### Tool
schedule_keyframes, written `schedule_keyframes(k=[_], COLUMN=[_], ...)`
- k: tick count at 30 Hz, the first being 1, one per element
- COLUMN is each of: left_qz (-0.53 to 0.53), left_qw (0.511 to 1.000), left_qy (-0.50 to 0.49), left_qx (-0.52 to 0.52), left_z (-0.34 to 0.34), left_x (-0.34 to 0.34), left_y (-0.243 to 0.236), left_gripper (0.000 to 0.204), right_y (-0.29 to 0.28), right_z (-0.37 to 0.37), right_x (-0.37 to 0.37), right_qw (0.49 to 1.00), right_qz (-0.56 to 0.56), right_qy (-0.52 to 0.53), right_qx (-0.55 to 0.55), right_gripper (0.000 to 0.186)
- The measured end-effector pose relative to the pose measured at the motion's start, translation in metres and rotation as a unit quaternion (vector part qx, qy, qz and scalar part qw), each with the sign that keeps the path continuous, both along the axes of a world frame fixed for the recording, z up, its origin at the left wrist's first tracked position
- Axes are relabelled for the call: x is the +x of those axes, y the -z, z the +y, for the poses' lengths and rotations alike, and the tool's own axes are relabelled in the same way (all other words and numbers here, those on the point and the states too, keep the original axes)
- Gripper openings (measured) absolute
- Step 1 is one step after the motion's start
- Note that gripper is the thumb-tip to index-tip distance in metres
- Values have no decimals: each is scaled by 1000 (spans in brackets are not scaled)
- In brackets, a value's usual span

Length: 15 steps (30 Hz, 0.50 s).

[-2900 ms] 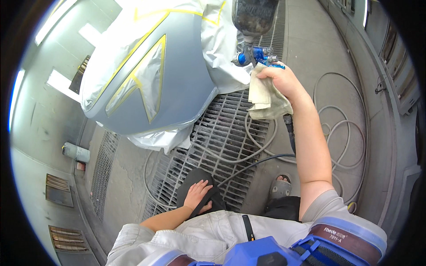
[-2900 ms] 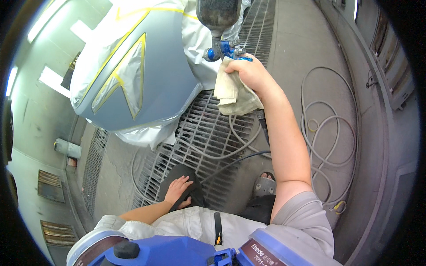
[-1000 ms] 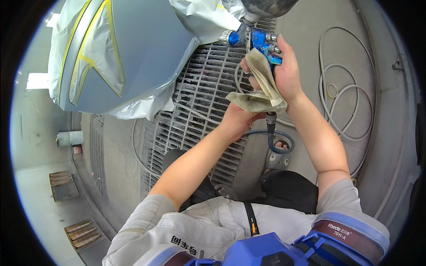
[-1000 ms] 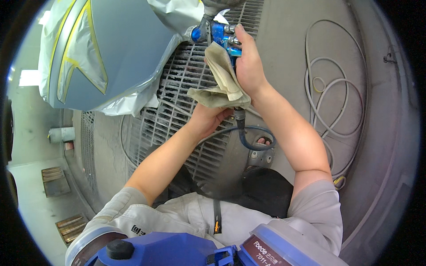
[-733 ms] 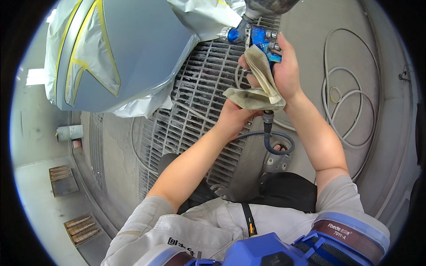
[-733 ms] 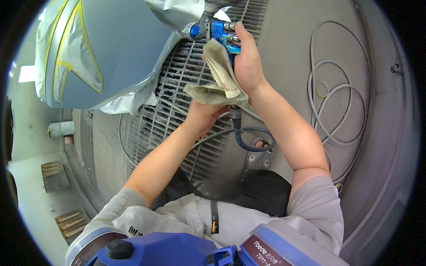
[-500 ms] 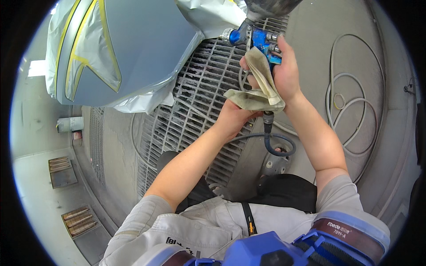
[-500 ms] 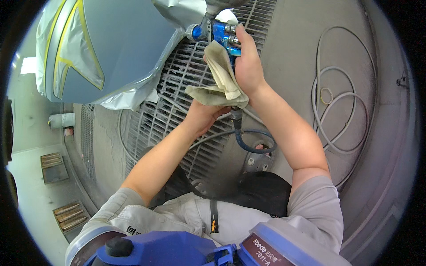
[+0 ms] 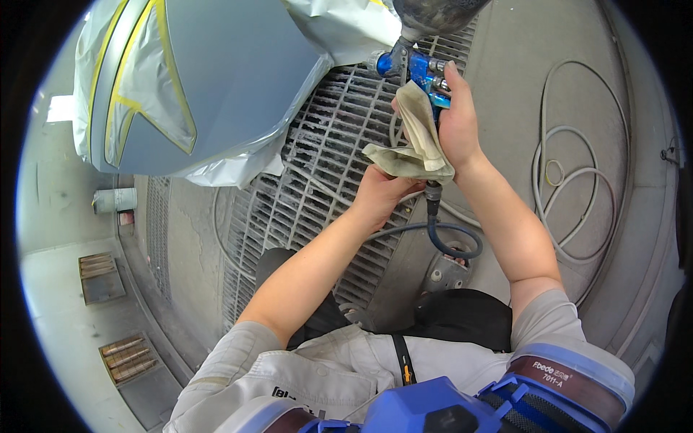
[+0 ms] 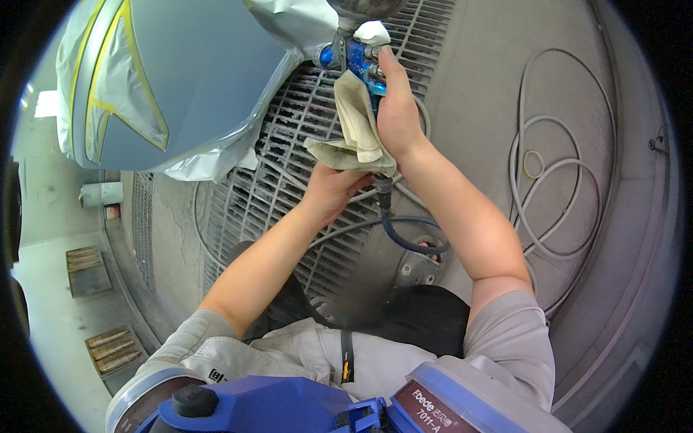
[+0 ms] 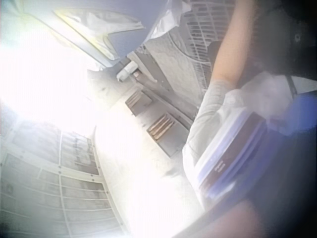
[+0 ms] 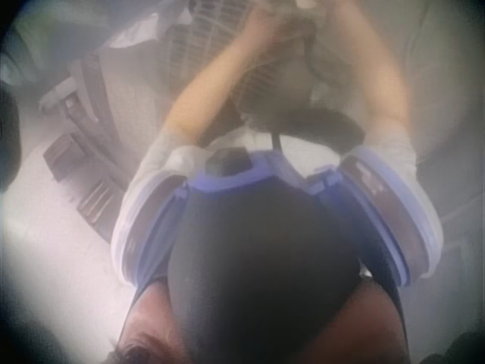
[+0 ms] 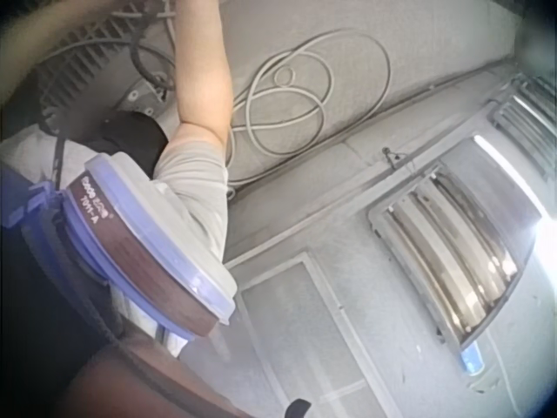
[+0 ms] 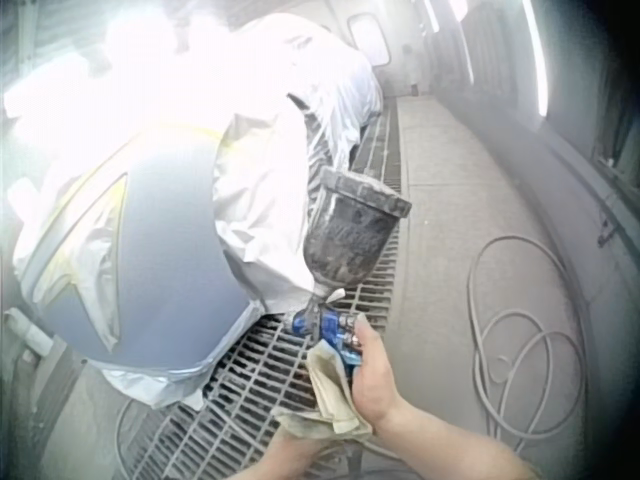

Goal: The person uses a spray gun to apply paint to a car part that is masked with plastic and tape. They move around the part to cover different areas and occasionally wipe the surface with a cloth.

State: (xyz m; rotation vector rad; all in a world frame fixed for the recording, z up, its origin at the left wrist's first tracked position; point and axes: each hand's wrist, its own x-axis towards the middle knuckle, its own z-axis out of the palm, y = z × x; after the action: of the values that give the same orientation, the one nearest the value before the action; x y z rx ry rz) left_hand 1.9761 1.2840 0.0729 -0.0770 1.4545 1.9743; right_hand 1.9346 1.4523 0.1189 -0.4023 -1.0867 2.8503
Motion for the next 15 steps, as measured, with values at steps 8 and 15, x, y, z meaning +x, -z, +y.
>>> schedule_keyframes(k=[8,15], left_qz=[46,28], left_qw=[998,999], left_qy=[40,28], left_qx=[4,15], left_z=[-1,-1], left_x=[0,2], left_y=[4,5], left_gripper=[36,35], right_y=[0,-7], right_z=[13,7], right_x=[6,5], right_qw=[991,998], right_qz=[55,1], right_qy=[-123,-68], right_qx=[16,-3], right_gripper=[79,77])
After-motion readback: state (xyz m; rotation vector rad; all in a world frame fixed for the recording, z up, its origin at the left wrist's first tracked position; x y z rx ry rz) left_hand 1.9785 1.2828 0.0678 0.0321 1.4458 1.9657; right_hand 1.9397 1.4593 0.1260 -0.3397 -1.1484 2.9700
